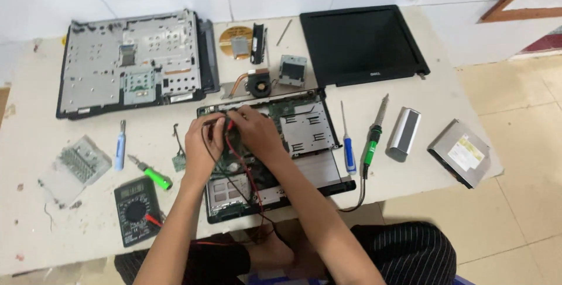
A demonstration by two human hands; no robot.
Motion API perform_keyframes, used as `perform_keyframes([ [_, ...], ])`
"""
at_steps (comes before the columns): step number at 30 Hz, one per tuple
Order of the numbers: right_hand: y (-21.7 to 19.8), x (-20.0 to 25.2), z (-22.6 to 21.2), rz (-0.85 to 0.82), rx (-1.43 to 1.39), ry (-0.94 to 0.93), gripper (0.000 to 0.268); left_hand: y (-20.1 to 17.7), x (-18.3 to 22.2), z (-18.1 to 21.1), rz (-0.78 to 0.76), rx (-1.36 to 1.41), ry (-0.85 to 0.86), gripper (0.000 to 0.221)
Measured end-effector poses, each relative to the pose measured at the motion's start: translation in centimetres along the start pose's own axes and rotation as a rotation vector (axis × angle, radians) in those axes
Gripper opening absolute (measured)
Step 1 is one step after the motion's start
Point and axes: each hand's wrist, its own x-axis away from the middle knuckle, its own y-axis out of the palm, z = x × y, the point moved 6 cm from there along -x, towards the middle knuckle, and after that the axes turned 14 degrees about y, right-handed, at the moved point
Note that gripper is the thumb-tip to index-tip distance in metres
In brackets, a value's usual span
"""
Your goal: Diagnosing a laptop motherboard using a digital multimeter to check electrical components
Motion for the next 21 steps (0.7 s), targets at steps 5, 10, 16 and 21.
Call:
perform_keyframes([
  [5,0.4,0.1,0.4,0.013,0.011,0.01,0.019,0.8,-0.5,-0.3,-0.024,-0.012,0.029,0.015],
  [10,0.2,0.1,0.4,0.005,-0.02,-0.003,0.018,0.7,-0.2,0.3,-0.014,-0.044,0.045,0.016],
  [16,-0.2,0.3,0.6,-0.048,-0.178,-0.013,0.018,1.1,0.2,0.0,-0.029,-0.142,0.033,0.018],
  [21,0.1,-0.4,0.9,-0.088,-0.271,-0.006,0.024,1.0,-0.1,-0.1,-0.017,-0.177,0.038,0.016],
])
